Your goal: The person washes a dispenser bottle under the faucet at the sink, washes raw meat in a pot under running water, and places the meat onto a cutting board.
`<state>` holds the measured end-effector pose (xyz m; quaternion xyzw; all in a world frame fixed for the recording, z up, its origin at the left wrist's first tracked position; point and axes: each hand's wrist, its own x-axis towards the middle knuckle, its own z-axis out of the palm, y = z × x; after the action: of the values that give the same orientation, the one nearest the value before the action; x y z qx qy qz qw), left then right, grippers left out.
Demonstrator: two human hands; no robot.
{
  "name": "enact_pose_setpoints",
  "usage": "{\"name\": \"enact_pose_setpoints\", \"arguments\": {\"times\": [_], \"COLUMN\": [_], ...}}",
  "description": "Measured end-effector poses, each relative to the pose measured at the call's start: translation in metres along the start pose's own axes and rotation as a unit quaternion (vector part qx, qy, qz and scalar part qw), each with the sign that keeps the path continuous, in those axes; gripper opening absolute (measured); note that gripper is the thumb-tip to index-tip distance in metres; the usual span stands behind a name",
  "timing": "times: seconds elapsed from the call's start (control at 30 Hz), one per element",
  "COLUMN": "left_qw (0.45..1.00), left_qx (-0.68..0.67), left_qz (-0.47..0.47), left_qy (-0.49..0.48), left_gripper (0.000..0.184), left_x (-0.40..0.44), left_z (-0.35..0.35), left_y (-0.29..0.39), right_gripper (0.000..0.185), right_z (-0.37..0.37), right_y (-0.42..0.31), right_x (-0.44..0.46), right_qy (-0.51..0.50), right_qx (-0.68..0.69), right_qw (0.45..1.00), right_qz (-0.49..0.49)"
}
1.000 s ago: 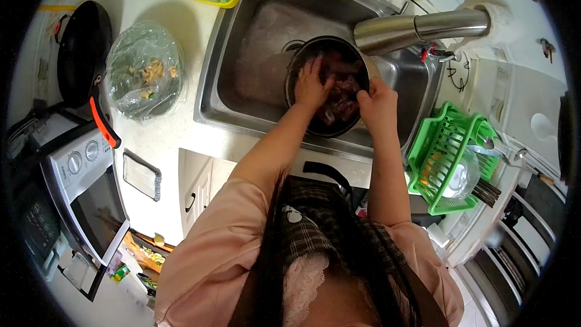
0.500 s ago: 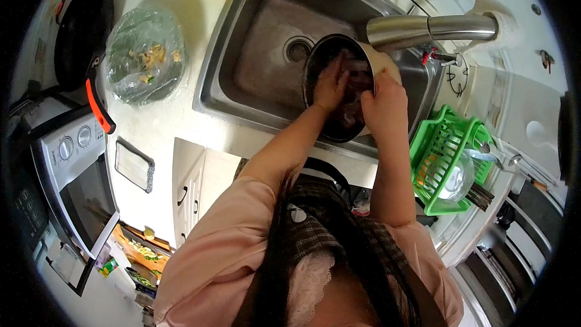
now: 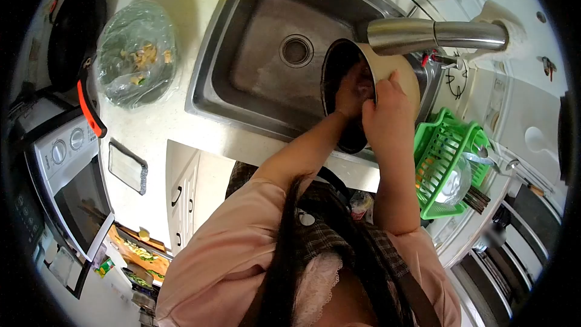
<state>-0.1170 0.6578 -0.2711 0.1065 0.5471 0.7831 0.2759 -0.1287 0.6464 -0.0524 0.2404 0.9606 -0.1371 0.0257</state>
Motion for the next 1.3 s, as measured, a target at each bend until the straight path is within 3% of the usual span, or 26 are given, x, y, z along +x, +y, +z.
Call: {"name": "enact_pose_setpoints", "arguments": {"times": [0.03,0.1,0.13,0.17,0.23,0.3,0.4,0.63,0.77,0.83,0.87,0.93,0.97,1.0,1.1,1.13,1.17,1.2,1.23,1.3], "left_qw": [0.993,0.999,0.999,0.949,0.814,0.799,0.865,0.952,0.994,0.987,0.968,0.912,0.887,0.847,0.844,0.839,0.831,0.829,0.845,0.858], "left_qx": [0.113,-0.023,-0.023,-0.302,-0.555,-0.570,-0.471,-0.268,-0.041,0.143,0.244,0.402,0.449,0.525,0.526,0.532,0.538,0.542,0.515,0.490], "left_qz": [0.044,0.007,0.007,-0.085,-0.169,-0.186,-0.166,-0.140,-0.094,-0.062,-0.051,-0.078,-0.099,-0.070,-0.101,-0.089,-0.080,-0.079,-0.102,-0.124], "left_qy": [0.008,-0.024,-0.025,-0.027,-0.028,-0.042,-0.056,-0.050,-0.046,-0.027,-0.010,0.031,0.033,0.047,0.029,0.073,0.116,0.115,0.107,0.095], "left_gripper": [0.059,0.047,0.047,0.041,0.037,0.038,0.039,0.044,0.046,0.047,0.048,0.055,0.057,0.054,0.050,0.048,0.046,0.046,0.046,0.047], "left_x": [-0.001,0.001,0.003,0.004,0.004,0.004,0.003,0.000,0.006,0.011,0.014,0.018,0.022,0.023,0.024,0.024,0.020,0.020,0.020,0.020], "left_z": [0.000,-0.001,0.004,0.013,0.021,0.025,0.030,0.025,0.006,-0.015,-0.030,-0.054,-0.070,-0.090,-0.128,-0.140,-0.152,-0.158,-0.161,-0.170], "left_y": [0.016,0.053,0.057,0.059,0.070,0.065,0.053,0.022,0.002,-0.004,-0.006,0.000,0.013,-0.007,0.020,0.014,0.008,0.018,0.035,0.049], "right_gripper": [0.012,0.011,0.011,0.011,0.012,0.012,0.013,0.014,0.014,0.012,0.012,0.010,0.010,0.009,0.010,0.011,0.011,0.015,0.020,0.029], "right_z": [-0.001,-0.002,-0.002,-0.001,0.001,-0.002,-0.002,0.010,0.027,0.046,0.049,0.053,0.068,0.090,0.127,0.132,0.134,0.136,0.135,0.107], "right_y": [0.000,-0.001,-0.001,0.000,0.001,-0.003,-0.005,-0.002,0.006,0.032,0.043,0.067,0.081,0.098,0.101,0.097,0.098,0.100,0.098,0.098], "right_x": [0.000,0.000,0.001,0.000,0.000,0.003,0.006,0.019,0.027,0.035,0.039,0.048,0.053,0.053,0.050,0.051,0.053,0.063,0.070,0.088], "right_qy": [-0.004,-0.008,-0.011,-0.012,0.004,-0.009,-0.024,-0.096,-0.089,0.022,0.024,-0.035,-0.032,-0.069,-0.112,-0.121,-0.121,-0.119,-0.111,0.194], "right_qx": [-0.007,-0.024,-0.042,-0.043,-0.061,-0.076,-0.096,-0.109,-0.088,-0.038,-0.032,0.142,0.146,0.237,0.403,0.473,0.477,0.304,0.118,0.142], "right_qw": [1.000,1.000,0.999,0.999,0.998,0.997,0.995,0.988,0.991,0.997,0.997,0.989,0.989,0.967,0.899,0.860,0.857,0.941,0.986,0.970], "right_qz": [0.004,0.006,0.007,0.008,-0.005,0.011,0.025,0.047,0.041,-0.062,-0.063,0.023,0.021,0.067,0.131,0.150,0.152,0.094,0.033,-0.041]}}
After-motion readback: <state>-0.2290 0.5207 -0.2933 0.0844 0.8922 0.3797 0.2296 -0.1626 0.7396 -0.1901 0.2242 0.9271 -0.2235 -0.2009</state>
